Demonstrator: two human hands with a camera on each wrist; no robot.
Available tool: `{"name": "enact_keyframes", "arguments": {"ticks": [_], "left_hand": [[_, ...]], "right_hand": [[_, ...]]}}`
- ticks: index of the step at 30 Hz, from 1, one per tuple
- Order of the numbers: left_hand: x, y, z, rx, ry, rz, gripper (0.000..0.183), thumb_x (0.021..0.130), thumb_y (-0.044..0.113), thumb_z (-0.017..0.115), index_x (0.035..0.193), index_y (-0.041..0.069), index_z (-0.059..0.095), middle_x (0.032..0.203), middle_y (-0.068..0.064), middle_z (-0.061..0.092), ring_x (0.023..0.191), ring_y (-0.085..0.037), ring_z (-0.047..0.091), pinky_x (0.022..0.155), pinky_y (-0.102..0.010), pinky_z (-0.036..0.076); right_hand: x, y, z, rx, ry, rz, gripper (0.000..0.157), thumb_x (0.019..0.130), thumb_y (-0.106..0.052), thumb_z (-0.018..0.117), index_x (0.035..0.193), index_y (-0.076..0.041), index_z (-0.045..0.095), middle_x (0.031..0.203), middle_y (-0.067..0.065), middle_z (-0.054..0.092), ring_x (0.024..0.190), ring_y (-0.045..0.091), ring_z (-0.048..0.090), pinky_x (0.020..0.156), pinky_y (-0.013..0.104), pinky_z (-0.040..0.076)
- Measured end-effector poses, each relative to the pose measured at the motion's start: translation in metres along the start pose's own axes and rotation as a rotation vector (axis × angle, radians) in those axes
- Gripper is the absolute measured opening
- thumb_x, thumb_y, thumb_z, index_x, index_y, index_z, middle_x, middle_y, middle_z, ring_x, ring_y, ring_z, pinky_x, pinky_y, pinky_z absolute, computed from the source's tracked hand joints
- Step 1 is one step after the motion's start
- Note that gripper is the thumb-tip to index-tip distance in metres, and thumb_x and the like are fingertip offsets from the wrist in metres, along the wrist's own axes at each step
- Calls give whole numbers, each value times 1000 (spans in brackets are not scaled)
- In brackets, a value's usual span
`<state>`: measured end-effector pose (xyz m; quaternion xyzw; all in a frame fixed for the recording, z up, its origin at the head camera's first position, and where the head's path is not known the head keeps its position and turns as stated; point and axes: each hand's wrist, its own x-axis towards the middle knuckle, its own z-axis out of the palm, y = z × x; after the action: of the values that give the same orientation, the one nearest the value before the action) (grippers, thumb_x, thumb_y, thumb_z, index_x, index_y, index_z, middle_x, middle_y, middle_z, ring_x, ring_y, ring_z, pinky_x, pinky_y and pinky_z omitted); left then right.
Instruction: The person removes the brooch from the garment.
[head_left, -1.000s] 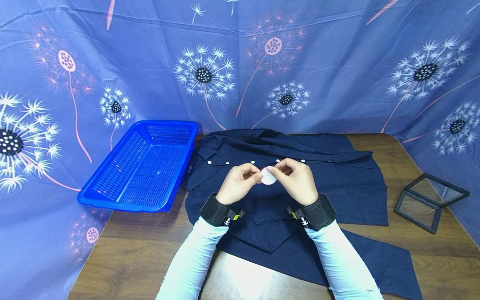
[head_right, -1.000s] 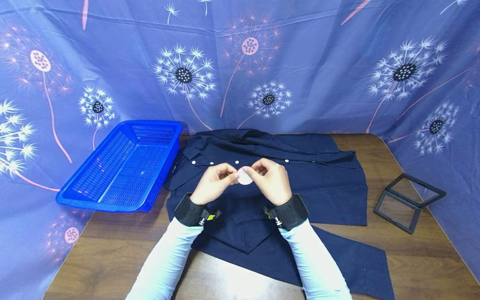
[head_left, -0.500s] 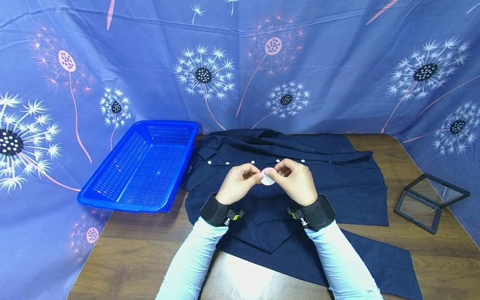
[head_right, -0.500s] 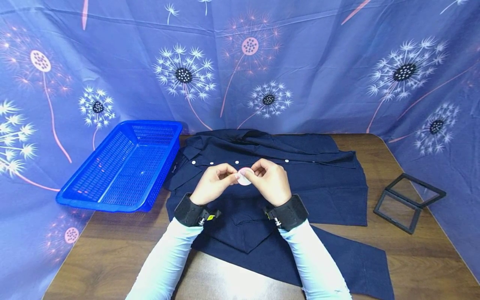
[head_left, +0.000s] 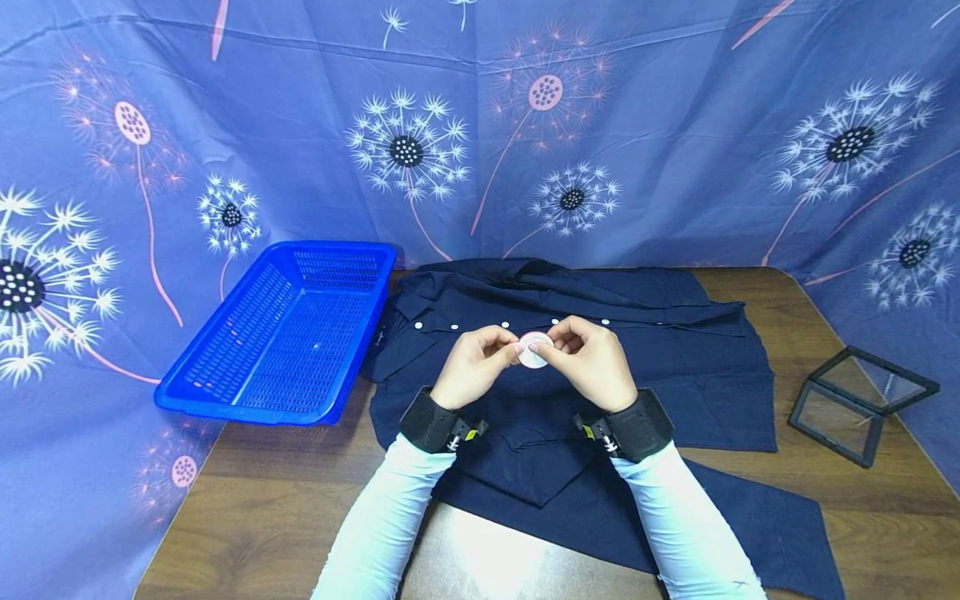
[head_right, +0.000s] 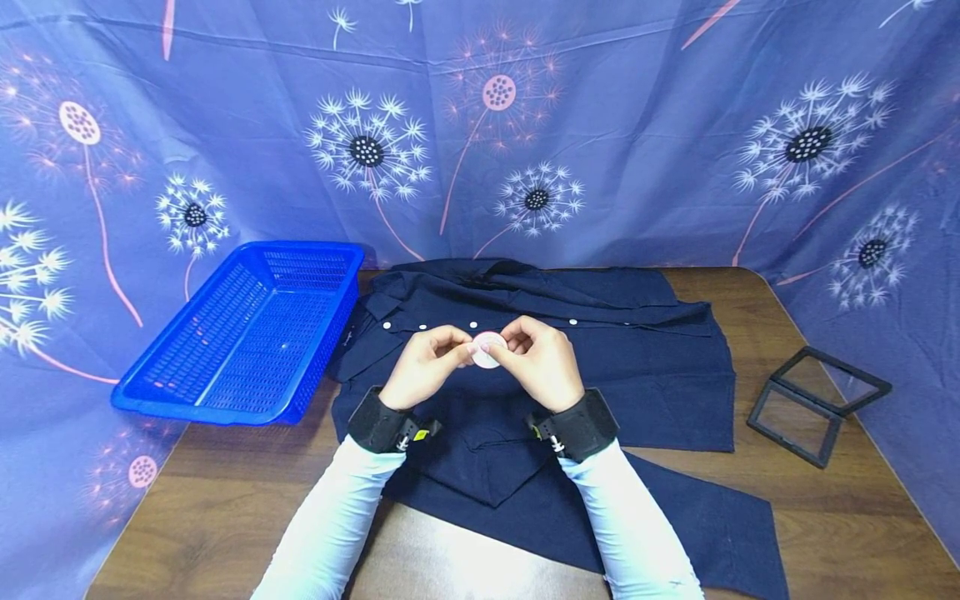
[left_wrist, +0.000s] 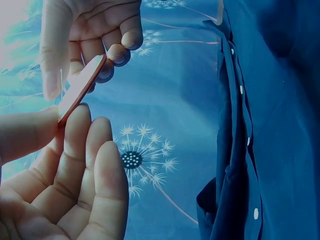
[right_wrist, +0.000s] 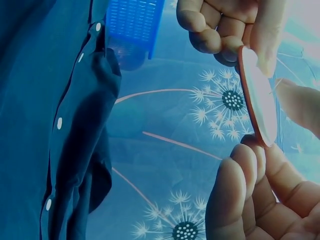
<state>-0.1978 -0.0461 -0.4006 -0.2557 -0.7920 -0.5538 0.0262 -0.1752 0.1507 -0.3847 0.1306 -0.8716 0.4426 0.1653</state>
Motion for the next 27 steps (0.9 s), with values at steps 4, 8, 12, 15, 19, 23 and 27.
{"name": "enact_keyframes", "arguments": {"ticks": [4, 8, 12, 15, 19, 23, 27], "left_hand": [[0, 0, 0, -5, 12, 4, 14, 94, 10, 64, 97, -2, 69, 84, -15, 70, 73, -21, 67, 65, -18, 50], [0, 0, -1, -12, 13, -8, 13, 94, 10, 64, 97, -2, 69, 86, -15, 70, 72, -5, 63, 66, -19, 51], [0, 1, -1, -17, 9, -15, 13, 94, 9, 64, 97, -3, 69, 88, -15, 71, 73, -7, 65, 67, -19, 52], [0, 1, -1, -9, 11, -9, 13, 93, 9, 64, 96, -3, 69, 86, -15, 71, 73, -11, 65, 67, -19, 52], [0, 1, -2, 1, 15, -5, 12, 93, 9, 64, 95, -2, 69, 83, -14, 70, 71, -11, 63, 65, -19, 50], [0, 0, -2, -1, 13, -8, 12, 93, 8, 64, 95, -2, 69, 81, -13, 69, 70, -6, 60, 65, -19, 50], [0, 0, -3, 7, 14, -13, 12, 93, 8, 64, 95, -2, 69, 82, -14, 70, 70, -7, 61, 65, -19, 50]], "right_hand": [[0, 1, 0, 15, -21, 0, 19, 83, -22, 79, 89, -8, 70, 78, 5, 63, 67, 13, 56, 59, 21, 46], [0, 1, 0, 25, -34, 8, 19, 83, -22, 79, 90, -8, 70, 78, 5, 63, 67, 14, 56, 59, 21, 46], [1, 1, 0, 26, -33, 7, 18, 82, -21, 79, 90, -8, 70, 78, 5, 63, 67, 14, 56, 59, 20, 46], [1, 2, 1, 22, -35, 8, 18, 83, -21, 79, 90, -8, 70, 78, 5, 63, 67, 13, 56, 60, 20, 46], [0, 1, 0, 15, -43, 10, 18, 83, -20, 79, 92, -7, 69, 79, 5, 63, 68, 14, 56, 61, 20, 47], [0, 0, 1, 2, -46, 5, 19, 82, -18, 79, 92, -6, 69, 78, 5, 63, 67, 14, 56, 60, 20, 47], [1, 0, 2, -15, -39, -14, 19, 81, -17, 80, 92, -6, 68, 77, 5, 63, 65, 13, 56, 58, 20, 47]]}}
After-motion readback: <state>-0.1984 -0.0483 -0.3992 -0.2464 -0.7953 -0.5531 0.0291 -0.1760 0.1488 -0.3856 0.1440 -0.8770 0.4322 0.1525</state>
